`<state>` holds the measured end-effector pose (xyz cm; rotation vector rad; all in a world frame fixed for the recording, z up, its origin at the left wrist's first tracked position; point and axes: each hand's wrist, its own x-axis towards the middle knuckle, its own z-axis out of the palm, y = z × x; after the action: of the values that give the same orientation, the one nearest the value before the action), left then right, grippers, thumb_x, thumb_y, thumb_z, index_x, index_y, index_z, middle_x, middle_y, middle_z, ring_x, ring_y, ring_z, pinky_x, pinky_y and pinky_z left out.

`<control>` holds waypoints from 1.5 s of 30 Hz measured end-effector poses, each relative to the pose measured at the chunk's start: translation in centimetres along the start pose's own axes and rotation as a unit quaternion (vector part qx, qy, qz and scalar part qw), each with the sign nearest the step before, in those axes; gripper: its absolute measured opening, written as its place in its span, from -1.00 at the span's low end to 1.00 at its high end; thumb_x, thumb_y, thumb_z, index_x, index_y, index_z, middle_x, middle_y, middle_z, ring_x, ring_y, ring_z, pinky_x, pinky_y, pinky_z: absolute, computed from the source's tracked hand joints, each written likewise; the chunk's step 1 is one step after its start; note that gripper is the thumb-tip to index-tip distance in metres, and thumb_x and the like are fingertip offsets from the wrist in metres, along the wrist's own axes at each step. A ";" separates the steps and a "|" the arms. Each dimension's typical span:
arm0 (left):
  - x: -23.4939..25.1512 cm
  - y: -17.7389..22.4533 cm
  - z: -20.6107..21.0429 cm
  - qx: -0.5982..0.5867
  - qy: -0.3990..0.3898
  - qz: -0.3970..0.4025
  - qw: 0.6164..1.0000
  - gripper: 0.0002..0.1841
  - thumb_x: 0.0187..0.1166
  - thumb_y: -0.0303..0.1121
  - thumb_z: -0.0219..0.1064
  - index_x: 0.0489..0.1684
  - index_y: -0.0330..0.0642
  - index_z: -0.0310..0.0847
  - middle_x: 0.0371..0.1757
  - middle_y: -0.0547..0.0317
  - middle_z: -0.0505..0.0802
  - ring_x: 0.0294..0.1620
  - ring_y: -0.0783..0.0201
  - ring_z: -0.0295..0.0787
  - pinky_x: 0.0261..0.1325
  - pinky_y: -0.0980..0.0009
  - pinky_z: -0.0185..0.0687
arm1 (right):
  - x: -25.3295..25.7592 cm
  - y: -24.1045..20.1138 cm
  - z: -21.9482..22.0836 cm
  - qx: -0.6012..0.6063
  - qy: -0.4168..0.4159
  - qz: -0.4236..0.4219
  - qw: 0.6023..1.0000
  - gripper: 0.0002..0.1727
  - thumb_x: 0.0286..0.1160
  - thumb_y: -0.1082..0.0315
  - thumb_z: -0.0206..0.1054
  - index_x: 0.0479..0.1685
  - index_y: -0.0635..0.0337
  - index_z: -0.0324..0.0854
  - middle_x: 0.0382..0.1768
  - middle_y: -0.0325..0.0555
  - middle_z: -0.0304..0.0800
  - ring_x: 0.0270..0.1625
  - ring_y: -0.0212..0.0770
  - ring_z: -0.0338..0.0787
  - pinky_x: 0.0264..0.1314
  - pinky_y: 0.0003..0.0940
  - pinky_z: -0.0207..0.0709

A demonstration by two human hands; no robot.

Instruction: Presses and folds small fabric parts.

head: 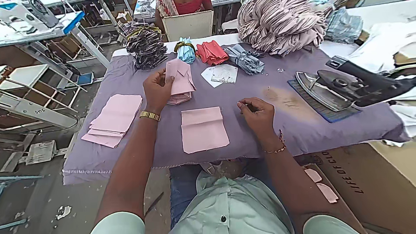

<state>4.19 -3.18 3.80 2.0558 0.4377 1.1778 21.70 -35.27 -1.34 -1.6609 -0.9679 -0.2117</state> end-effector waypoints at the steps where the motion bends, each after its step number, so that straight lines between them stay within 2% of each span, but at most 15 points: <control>1: 0.0 1.3 0.1 -0.023 0.006 0.025 0.999 -0.68 0.55 -0.39 0.51 0.21 -0.30 0.74 -0.11 0.17 0.96 -0.21 0.38 0.92 -0.06 0.37 0.90 | 0.0 0.0 0.0 0.005 0.010 0.002 1.000 -0.91 0.50 0.38 0.49 -0.15 0.16 0.86 -0.29 -0.23 0.87 -0.41 -0.40 0.80 -0.37 -0.47 0.76; 3: -0.6 4.1 0.8 -0.026 0.004 0.095 0.995 -0.78 0.60 -0.39 0.47 0.07 -0.30 0.79 -0.11 0.16 0.95 -0.18 0.37 0.91 -0.03 0.36 0.89 | -0.1 -0.2 -0.2 0.014 0.036 0.005 0.999 -0.90 0.52 0.41 0.47 -0.12 0.21 0.84 -0.28 -0.19 0.88 -0.39 -0.37 0.83 -0.33 -0.44 0.79; 7: -4.2 9.0 4.2 0.062 -0.049 0.242 0.967 -0.80 0.66 -0.45 0.35 0.08 -0.30 0.82 0.05 0.04 0.92 0.04 0.26 0.89 0.17 0.25 0.84 | -0.2 -0.6 -0.8 0.059 0.120 0.007 0.991 -0.89 0.59 0.43 0.42 -0.06 0.29 0.76 -0.29 -0.16 0.87 -0.39 -0.33 0.83 -0.39 -0.43 0.76; 10: -9.1 10.5 7.4 0.131 -0.147 0.306 0.931 -0.75 0.70 -0.46 0.26 0.16 -0.23 0.83 0.23 0.03 0.90 0.33 0.16 0.82 0.42 0.21 0.73 | -0.1 -0.5 -1.5 0.092 0.187 0.030 0.978 -0.89 0.63 0.43 0.39 -0.04 0.28 0.73 -0.29 -0.15 0.87 -0.36 -0.29 0.84 -0.36 -0.41 0.76; 12: -12.2 10.8 9.2 0.135 -0.211 0.331 0.910 -0.75 0.69 -0.47 0.25 0.14 -0.18 0.84 0.22 0.04 0.90 0.38 0.12 0.80 0.46 0.18 0.71 | 0.0 -0.2 -1.9 0.131 0.230 0.062 0.962 -0.90 0.64 0.44 0.38 -0.06 0.29 0.72 -0.26 -0.10 0.88 -0.35 -0.24 0.86 -0.35 -0.37 0.78; 16: -16.3 10.8 9.9 0.140 -0.261 0.328 0.897 -0.74 0.73 -0.47 0.22 0.18 -0.15 0.82 0.25 0.07 0.90 0.45 0.10 0.75 0.53 0.20 0.66 | -0.2 -0.5 -2.5 0.186 0.235 0.140 0.944 -0.88 0.67 0.36 0.37 -0.01 0.21 0.71 -0.20 -0.12 0.88 -0.35 -0.27 0.83 -0.36 -0.45 0.72; 19: -17.0 10.7 9.0 0.148 -0.251 0.292 0.911 -0.75 0.71 -0.44 0.24 0.15 -0.15 0.83 0.30 0.08 0.87 0.52 0.09 0.69 0.57 0.17 0.62 | 0.3 0.1 -2.1 0.193 0.248 0.085 0.945 -0.90 0.59 0.49 0.41 -0.09 0.36 0.74 -0.25 0.01 0.89 -0.38 -0.17 0.85 -0.40 -0.35 0.77; 24: -16.4 9.8 7.7 0.143 -0.274 0.253 0.917 -0.74 0.69 -0.39 0.25 0.15 -0.13 0.86 0.36 0.08 0.84 0.59 0.10 0.61 0.63 0.13 0.54 | 0.2 0.4 -1.7 0.181 0.201 0.023 0.962 -0.90 0.58 0.53 0.41 -0.09 0.42 0.73 -0.23 0.04 0.87 -0.41 -0.17 0.84 -0.45 -0.33 0.78; 34: -16.9 9.3 7.9 0.143 -0.282 0.253 0.914 -0.73 0.70 -0.39 0.25 0.18 -0.08 0.86 0.41 0.10 0.82 0.63 0.11 0.57 0.67 0.13 0.51 | 0.3 0.7 -1.8 0.203 0.188 0.023 0.961 -0.88 0.55 0.56 0.42 -0.07 0.45 0.74 -0.25 0.06 0.87 -0.42 -0.17 0.83 -0.44 -0.32 0.77; 38: -17.0 9.2 7.9 0.137 -0.284 0.251 0.915 -0.72 0.70 -0.39 0.23 0.18 -0.08 0.85 0.40 0.10 0.82 0.62 0.11 0.58 0.67 0.13 0.51 | 0.1 0.6 -1.9 0.231 0.138 0.002 0.963 -0.88 0.51 0.58 0.45 -0.08 0.45 0.77 -0.26 0.02 0.88 -0.41 -0.22 0.81 -0.37 -0.33 0.78; 42: -17.0 9.1 7.9 0.133 -0.281 0.244 0.919 -0.71 0.69 -0.38 0.22 0.19 -0.08 0.85 0.40 0.12 0.82 0.62 0.12 0.58 0.66 0.14 0.51 | -1.1 -0.1 -2.7 0.270 0.076 0.022 0.960 -0.89 0.47 0.58 0.48 -0.11 0.45 0.79 -0.30 0.00 0.87 -0.41 -0.24 0.79 -0.34 -0.33 0.76; 45: -17.0 9.2 7.8 0.129 -0.280 0.243 0.920 -0.71 0.69 -0.37 0.23 0.19 -0.09 0.85 0.40 0.10 0.82 0.61 0.11 0.59 0.66 0.14 0.51 | -2.2 -0.8 -3.7 0.236 0.061 0.022 0.970 -0.88 0.47 0.59 0.47 -0.09 0.44 0.79 -0.27 -0.02 0.88 -0.39 -0.25 0.80 -0.33 -0.35 0.78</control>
<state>1.31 -22.87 -2.44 2.7045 -0.2249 0.7453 20.98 -39.56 -0.86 -1.2157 -0.8117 -0.0463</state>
